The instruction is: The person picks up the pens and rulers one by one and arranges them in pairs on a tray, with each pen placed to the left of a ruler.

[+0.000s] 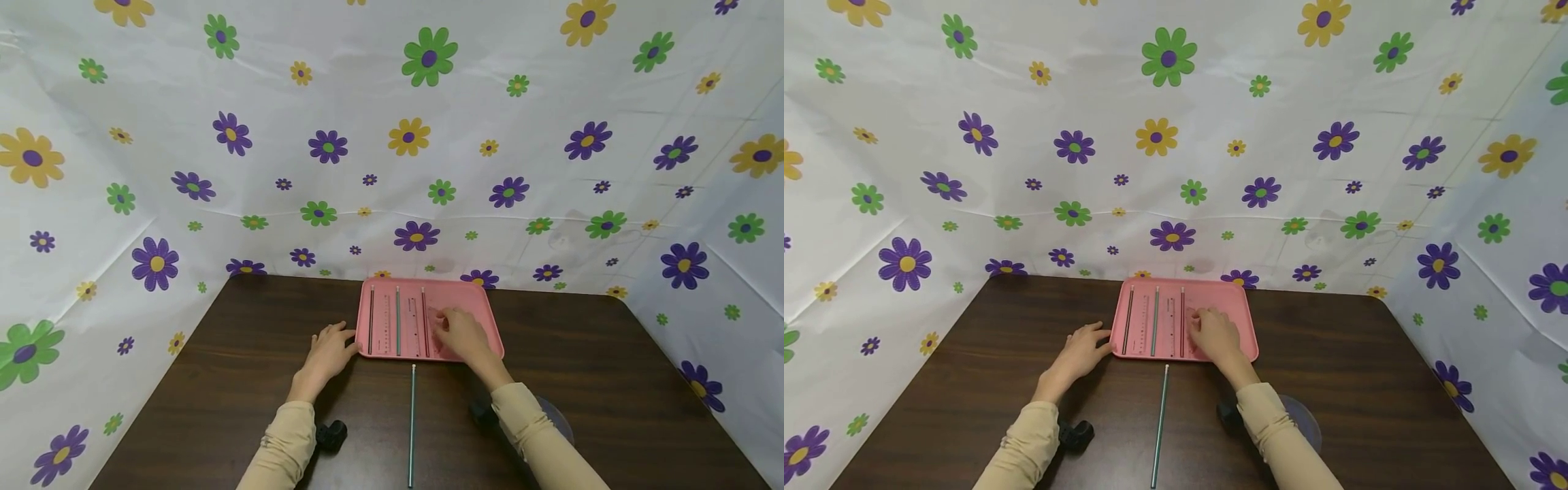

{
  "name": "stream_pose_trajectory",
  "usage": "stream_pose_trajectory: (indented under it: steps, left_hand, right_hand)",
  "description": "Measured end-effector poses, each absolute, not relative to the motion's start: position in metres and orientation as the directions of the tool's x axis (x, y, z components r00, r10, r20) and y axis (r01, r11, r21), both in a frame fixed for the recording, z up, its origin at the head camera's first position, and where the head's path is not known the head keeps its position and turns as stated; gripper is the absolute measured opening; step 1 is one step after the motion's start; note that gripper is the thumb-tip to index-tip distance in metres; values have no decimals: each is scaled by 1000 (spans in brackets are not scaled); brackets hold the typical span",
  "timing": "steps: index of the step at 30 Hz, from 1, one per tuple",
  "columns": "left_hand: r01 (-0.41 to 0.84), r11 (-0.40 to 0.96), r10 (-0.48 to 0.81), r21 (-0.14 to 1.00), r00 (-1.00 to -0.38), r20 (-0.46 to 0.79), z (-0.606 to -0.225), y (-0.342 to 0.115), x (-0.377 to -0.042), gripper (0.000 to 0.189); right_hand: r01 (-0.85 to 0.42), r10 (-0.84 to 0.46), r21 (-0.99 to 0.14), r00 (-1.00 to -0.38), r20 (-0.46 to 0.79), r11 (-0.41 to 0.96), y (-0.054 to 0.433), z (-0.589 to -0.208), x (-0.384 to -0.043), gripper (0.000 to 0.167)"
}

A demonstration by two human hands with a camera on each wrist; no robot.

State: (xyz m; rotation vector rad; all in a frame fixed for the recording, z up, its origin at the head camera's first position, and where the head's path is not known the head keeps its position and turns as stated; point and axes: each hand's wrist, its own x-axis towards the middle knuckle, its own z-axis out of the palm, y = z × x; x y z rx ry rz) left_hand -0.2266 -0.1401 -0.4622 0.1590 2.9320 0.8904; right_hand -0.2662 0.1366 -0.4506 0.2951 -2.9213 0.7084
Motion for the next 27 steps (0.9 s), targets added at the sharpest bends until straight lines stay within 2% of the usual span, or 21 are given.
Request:
stream_pose_trajectory:
  steps: [6,14,27]
  left_hand:
    - [77,829,125,553,-991,-48,-461,-140,-226,42]
    - [76,827,123,556,-991,-48,-459,-139,-226,42]
    - [84,830,126,551,-991,-40,-460,-140,-225,41]
  right_hand:
    - [-283,-234,-444,-959,163,850,129,-447,-250,33]
    - [-292,-260,-439,-956,133,850,116,-439,-222,35]
    - [-291,-320,-396,-947,-7,871,103,-436,-183,62]
